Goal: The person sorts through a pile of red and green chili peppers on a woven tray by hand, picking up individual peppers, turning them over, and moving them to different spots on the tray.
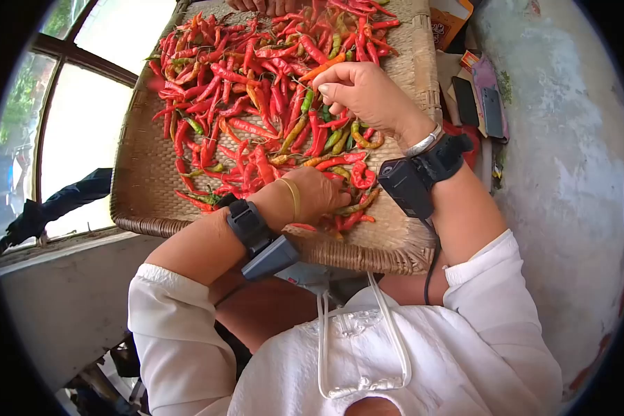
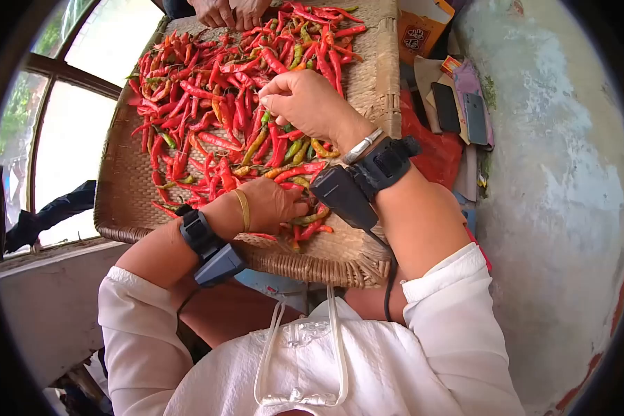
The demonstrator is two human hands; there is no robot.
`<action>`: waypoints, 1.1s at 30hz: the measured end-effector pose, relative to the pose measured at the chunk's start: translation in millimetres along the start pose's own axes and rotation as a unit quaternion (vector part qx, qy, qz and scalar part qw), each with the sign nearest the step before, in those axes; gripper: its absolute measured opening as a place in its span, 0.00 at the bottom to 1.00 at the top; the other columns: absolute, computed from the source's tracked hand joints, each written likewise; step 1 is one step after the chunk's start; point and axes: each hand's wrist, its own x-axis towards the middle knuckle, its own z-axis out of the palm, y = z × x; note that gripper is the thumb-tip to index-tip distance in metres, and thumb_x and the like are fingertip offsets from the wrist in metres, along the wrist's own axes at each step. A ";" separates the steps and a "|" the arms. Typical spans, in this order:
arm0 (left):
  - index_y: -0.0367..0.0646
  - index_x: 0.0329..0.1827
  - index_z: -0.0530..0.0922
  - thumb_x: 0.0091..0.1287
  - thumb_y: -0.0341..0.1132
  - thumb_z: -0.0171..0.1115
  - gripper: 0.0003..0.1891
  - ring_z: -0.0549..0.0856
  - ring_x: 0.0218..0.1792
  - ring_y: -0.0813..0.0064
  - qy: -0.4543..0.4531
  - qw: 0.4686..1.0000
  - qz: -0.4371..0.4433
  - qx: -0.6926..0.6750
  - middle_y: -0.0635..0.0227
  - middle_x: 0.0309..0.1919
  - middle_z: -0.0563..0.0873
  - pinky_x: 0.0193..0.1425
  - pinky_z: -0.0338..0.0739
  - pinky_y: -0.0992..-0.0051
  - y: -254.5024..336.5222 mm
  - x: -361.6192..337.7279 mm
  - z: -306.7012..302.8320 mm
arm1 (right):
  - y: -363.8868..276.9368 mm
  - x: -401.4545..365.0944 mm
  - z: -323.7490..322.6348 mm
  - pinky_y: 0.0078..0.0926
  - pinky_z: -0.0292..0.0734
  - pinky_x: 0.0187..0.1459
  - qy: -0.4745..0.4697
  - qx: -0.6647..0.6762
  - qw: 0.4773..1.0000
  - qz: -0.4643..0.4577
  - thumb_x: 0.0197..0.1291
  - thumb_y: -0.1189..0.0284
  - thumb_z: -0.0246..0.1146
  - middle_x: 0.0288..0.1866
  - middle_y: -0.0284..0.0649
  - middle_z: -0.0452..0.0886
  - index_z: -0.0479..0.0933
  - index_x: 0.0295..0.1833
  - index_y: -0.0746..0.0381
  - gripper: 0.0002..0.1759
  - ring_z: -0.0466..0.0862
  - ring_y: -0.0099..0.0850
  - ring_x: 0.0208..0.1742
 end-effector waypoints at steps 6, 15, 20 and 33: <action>0.46 0.42 0.75 0.48 0.47 0.65 0.21 0.82 0.34 0.61 0.199 0.967 -0.157 -0.031 0.63 0.29 0.80 0.35 0.76 0.65 -14.8 -29.6 -13.5 | 0.2 -37.5 -16.5 0.14 0.71 0.31 0.070 0.025 0.997 -0.024 0.59 0.74 0.57 0.30 0.30 0.76 0.75 0.43 0.67 0.10 0.74 0.16 0.27; 0.43 0.45 0.78 0.52 0.41 0.65 0.18 0.83 0.32 0.61 0.328 0.836 -0.295 -0.327 0.56 0.30 0.83 0.38 0.75 0.69 -34.6 -33.9 5.8 | 20.7 -52.4 -6.2 0.22 0.73 0.32 0.087 -0.119 0.987 -0.059 0.54 0.72 0.59 0.26 0.36 0.79 0.77 0.40 0.67 0.10 0.77 0.23 0.27; 0.39 0.41 0.78 0.53 0.35 0.65 0.14 0.81 0.24 0.75 0.268 0.853 -0.268 -0.358 0.62 0.23 0.82 0.30 0.74 0.75 -28.2 -34.6 2.1 | 37.3 -53.0 -9.5 0.30 0.74 0.38 -0.019 -0.249 0.967 -0.051 0.49 0.67 0.60 0.32 0.45 0.81 0.79 0.36 0.62 0.11 0.81 0.38 0.34; 0.36 0.32 0.76 0.60 0.37 0.56 0.11 0.79 0.22 0.71 0.317 0.833 -0.275 -0.360 0.63 0.18 0.78 0.28 0.72 0.71 23.6 -48.0 -10.5 | 33.5 -85.7 8.3 0.26 0.75 0.39 0.009 -0.086 0.996 0.019 0.52 0.68 0.60 0.35 0.42 0.81 0.77 0.44 0.66 0.16 0.80 0.29 0.35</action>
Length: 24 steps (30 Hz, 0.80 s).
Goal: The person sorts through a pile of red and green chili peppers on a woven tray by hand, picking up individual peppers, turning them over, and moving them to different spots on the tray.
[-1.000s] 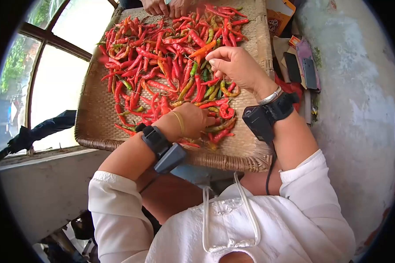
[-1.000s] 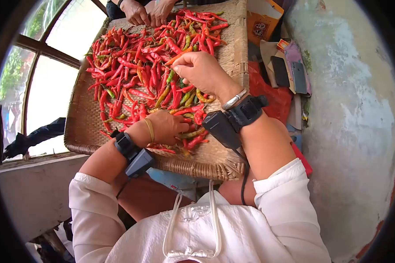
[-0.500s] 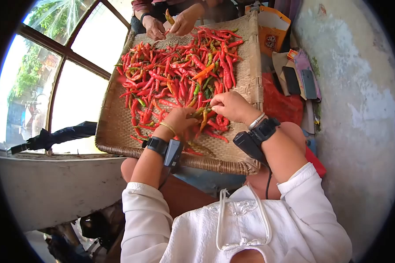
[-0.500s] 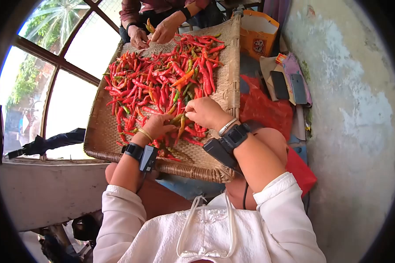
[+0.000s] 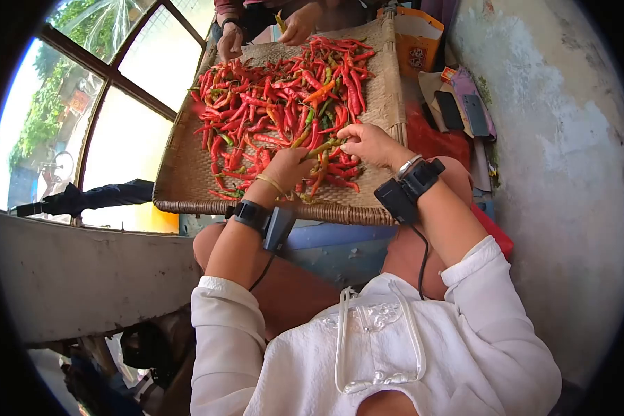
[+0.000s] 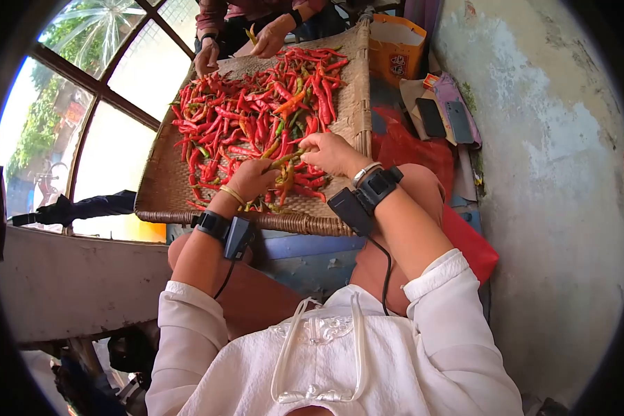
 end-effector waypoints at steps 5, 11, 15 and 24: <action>0.37 0.34 0.77 0.63 0.35 0.54 0.10 0.76 0.20 0.79 0.005 0.996 0.067 -0.052 0.68 0.18 0.77 0.26 0.71 0.76 5.0 -14.4 -17.0 | -7.5 8.6 8.2 0.29 0.70 0.47 0.013 -0.147 0.980 -0.130 0.51 0.67 0.60 0.41 0.46 0.76 0.75 0.47 0.64 0.18 0.76 0.37 0.44; 0.37 0.36 0.76 0.61 0.37 0.57 0.10 0.79 0.23 0.72 -0.007 0.995 0.050 -0.083 0.63 0.21 0.79 0.29 0.72 0.71 -12.9 2.0 -32.3 | -31.8 19.3 19.2 0.15 0.66 0.18 -0.073 0.076 0.994 -0.037 0.63 0.67 0.52 0.18 0.31 0.73 0.75 0.36 0.65 0.13 0.72 0.17 0.15; 0.38 0.35 0.78 0.54 0.46 0.60 0.18 0.80 0.33 0.53 0.095 0.983 0.003 0.158 0.52 0.28 0.81 0.37 0.73 0.60 -18.4 22.7 -46.8 | -42.6 54.7 -7.5 0.14 0.66 0.17 -0.033 0.084 0.996 0.009 0.65 0.65 0.48 0.14 0.31 0.72 0.74 0.39 0.67 0.16 0.70 0.17 0.13; 0.48 0.30 0.82 0.56 0.52 0.57 0.17 0.81 0.27 0.60 -0.133 0.971 0.059 0.191 0.60 0.21 0.81 0.33 0.75 0.66 0.6 39.2 -1.1 | -14.1 95.6 -22.6 0.27 0.73 0.38 0.117 -0.347 0.925 -0.099 0.55 0.63 0.60 0.36 0.44 0.77 0.74 0.48 0.67 0.20 0.78 0.35 0.39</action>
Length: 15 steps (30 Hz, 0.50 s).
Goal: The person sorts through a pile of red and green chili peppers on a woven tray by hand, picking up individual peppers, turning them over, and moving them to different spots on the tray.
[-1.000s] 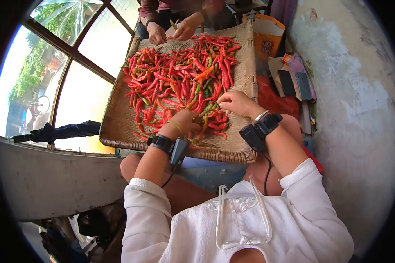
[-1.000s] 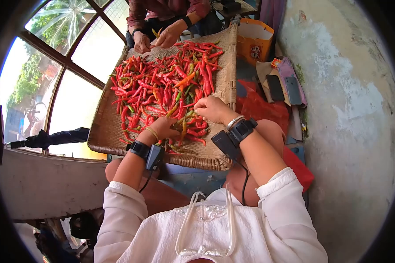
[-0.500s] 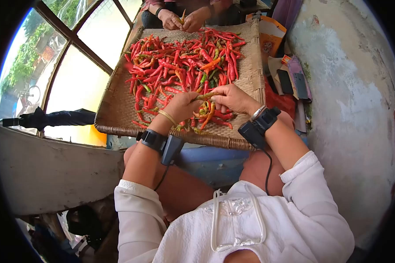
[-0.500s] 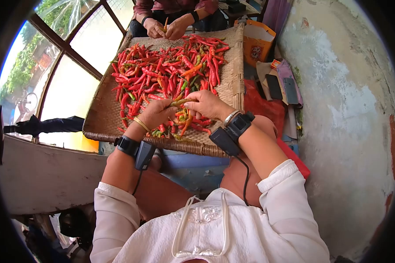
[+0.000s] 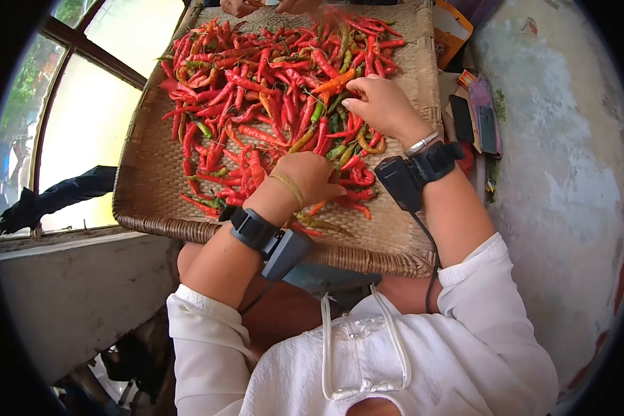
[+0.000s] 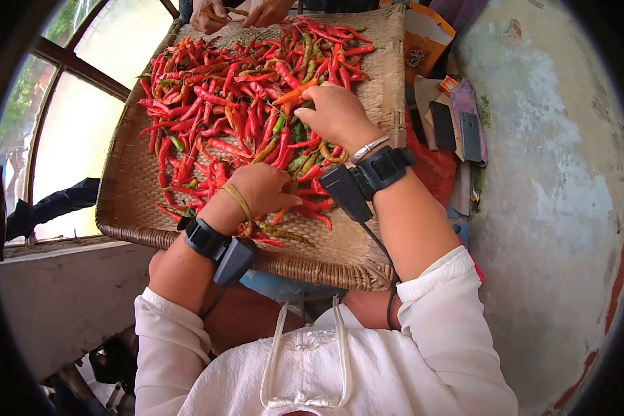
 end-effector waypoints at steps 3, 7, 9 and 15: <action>0.49 0.31 0.81 0.56 0.49 0.57 0.14 0.81 0.28 0.60 -0.002 1.000 -0.018 0.017 0.61 0.22 0.82 0.34 0.75 0.66 -3.0 2.3 -5.3 | -28.7 -4.2 -17.9 0.39 0.72 0.43 -0.099 0.064 0.993 -0.027 0.49 0.64 0.60 0.38 0.49 0.79 0.77 0.40 0.62 0.15 0.78 0.43 0.42; 0.42 0.32 0.79 0.60 0.38 0.55 0.09 0.82 0.25 0.71 0.043 0.983 0.024 -0.175 0.68 0.21 0.83 0.30 0.74 0.70 -16.6 3.5 -5.6 | -30.8 -16.2 -4.9 0.38 0.73 0.40 -0.114 0.091 0.981 -0.124 0.50 0.63 0.61 0.31 0.47 0.80 0.78 0.38 0.61 0.14 0.80 0.43 0.38; 0.36 0.37 0.75 0.65 0.32 0.52 0.07 0.75 0.22 0.86 0.098 0.934 0.003 -0.344 0.74 0.20 0.80 0.25 0.70 0.82 -9.2 -0.2 -20.0 | -33.1 -12.8 -5.3 0.37 0.73 0.39 -0.134 0.135 0.977 -0.098 0.50 0.63 0.61 0.30 0.47 0.80 0.78 0.37 0.61 0.13 0.80 0.43 0.36; 0.36 0.39 0.74 0.66 0.35 0.54 0.10 0.76 0.22 0.86 0.107 0.868 -0.025 -0.485 0.73 0.22 0.79 0.24 0.70 0.84 -15.3 -3.3 -30.2 | -32.6 -6.9 -13.8 0.33 0.73 0.37 -0.129 0.230 0.964 -0.035 0.48 0.66 0.62 0.28 0.44 0.80 0.79 0.32 0.61 0.10 0.81 0.38 0.33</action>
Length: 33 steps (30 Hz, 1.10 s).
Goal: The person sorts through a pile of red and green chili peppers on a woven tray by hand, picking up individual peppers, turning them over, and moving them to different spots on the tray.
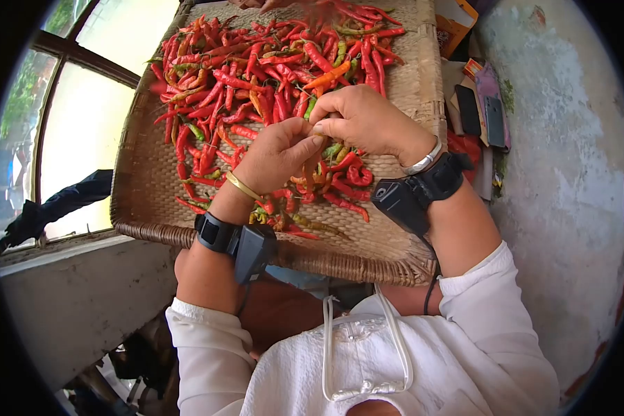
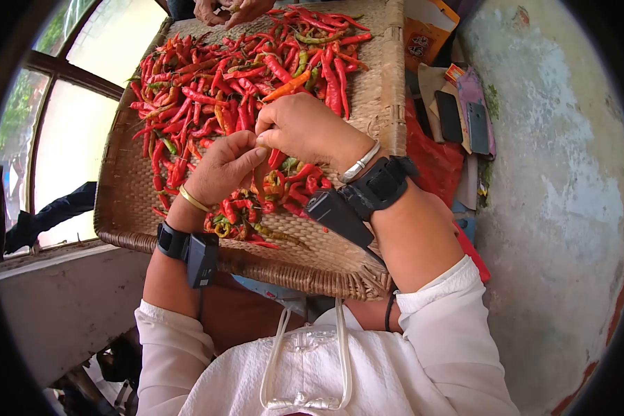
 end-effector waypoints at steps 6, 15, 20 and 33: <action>0.37 0.35 0.76 0.63 0.36 0.58 0.10 0.72 0.20 0.86 0.128 0.969 0.052 0.203 0.73 0.21 0.78 0.23 0.67 0.82 -16.7 12.6 -14.6 | 3.3 1.7 -27.2 0.26 0.74 0.34 0.074 0.041 0.994 0.062 0.52 0.69 0.61 0.25 0.41 0.80 0.79 0.35 0.63 0.09 0.80 0.32 0.31; 0.42 0.34 0.78 0.54 0.39 0.61 0.11 0.81 0.32 0.57 0.126 0.865 0.068 0.481 0.59 0.27 0.82 0.35 0.75 0.62 -40.2 25.8 -6.2 | 17.0 27.4 -13.4 0.23 0.74 0.38 0.205 0.095 0.974 -0.027 0.53 0.65 0.63 0.32 0.41 0.81 0.73 0.50 0.68 0.23 0.80 0.27 0.34; 0.43 0.33 0.78 0.52 0.39 0.61 0.11 0.81 0.32 0.57 0.131 0.830 0.007 0.542 0.59 0.28 0.82 0.35 0.75 0.61 -40.0 26.2 -3.8 | 13.5 21.5 -2.1 0.25 0.74 0.34 0.129 0.075 0.989 -0.022 0.51 0.65 0.62 0.27 0.41 0.81 0.79 0.37 0.65 0.13 0.81 0.29 0.29; 0.43 0.29 0.79 0.54 0.37 0.58 0.07 0.82 0.30 0.60 0.068 0.848 -0.026 0.525 0.59 0.26 0.82 0.34 0.75 0.63 -39.8 28.0 -19.5 | 7.8 17.7 1.6 0.28 0.74 0.34 0.122 0.040 0.991 -0.027 0.50 0.67 0.61 0.26 0.42 0.81 0.79 0.35 0.63 0.11 0.81 0.33 0.29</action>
